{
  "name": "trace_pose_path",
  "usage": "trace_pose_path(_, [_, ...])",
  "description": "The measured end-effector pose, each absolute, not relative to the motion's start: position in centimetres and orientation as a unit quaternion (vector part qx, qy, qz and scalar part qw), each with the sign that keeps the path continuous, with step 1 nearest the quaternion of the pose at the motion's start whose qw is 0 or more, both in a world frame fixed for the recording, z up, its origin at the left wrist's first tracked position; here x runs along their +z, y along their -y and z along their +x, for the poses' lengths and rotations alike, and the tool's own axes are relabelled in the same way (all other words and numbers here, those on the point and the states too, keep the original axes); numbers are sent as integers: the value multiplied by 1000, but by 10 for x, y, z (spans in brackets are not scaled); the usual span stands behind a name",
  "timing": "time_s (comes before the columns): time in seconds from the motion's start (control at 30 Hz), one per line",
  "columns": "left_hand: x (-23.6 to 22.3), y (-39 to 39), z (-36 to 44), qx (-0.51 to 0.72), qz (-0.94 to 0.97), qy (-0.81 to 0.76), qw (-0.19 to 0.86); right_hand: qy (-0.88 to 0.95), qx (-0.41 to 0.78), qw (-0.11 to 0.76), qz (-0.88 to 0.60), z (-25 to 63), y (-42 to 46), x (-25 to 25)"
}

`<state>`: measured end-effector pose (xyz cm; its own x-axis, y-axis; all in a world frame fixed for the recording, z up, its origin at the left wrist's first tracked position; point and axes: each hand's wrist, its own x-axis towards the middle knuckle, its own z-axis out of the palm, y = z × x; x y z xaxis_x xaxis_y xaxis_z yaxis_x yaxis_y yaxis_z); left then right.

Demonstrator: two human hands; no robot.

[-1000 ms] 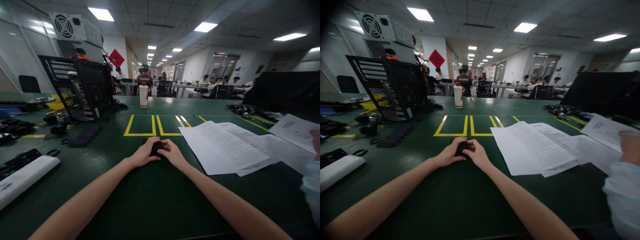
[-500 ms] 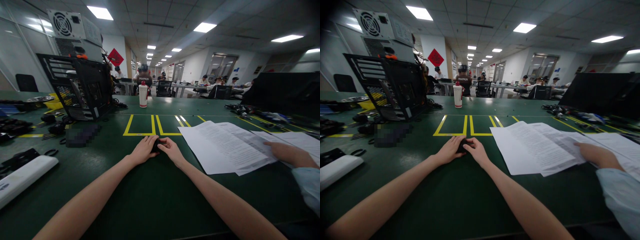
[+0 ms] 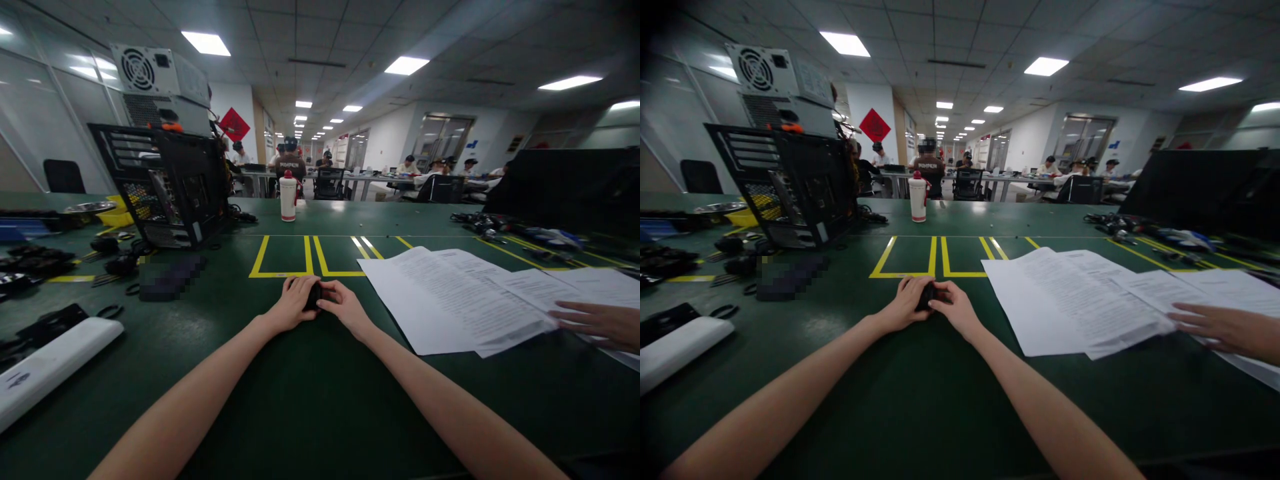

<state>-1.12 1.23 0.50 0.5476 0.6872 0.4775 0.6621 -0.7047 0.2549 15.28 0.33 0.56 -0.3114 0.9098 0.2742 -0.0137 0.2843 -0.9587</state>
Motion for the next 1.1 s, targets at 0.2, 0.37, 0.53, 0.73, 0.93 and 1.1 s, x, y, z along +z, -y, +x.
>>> trace_pose_path(0.2, [5, -11, -11, 290, 878, -381, 28, 637, 498, 480, -340, 149, -2, 6])
trace_pose_path(0.37, [5, -12, -11, 294, 876, -381, 35, 635, 477, 491, -358, 146, -3, 6])
trace_pose_path(0.53, [5, -12, -10, 291, 875, -385, 44, 614, 497, 473, -390, 148, -3, 7])
trace_pose_path(0.73, [6, -11, -11, 291, 877, -381, 41, 633, 533, 458, -325, 151, -1, 9])
trace_pose_path(0.93, [6, -11, -10, 295, 875, -382, 41, 629, 491, 487, -354, 148, -1, 8])
trace_pose_path(1.1, [7, -11, -10, 291, 874, -386, 42, 619, 489, 478, -386, 148, -5, 6])
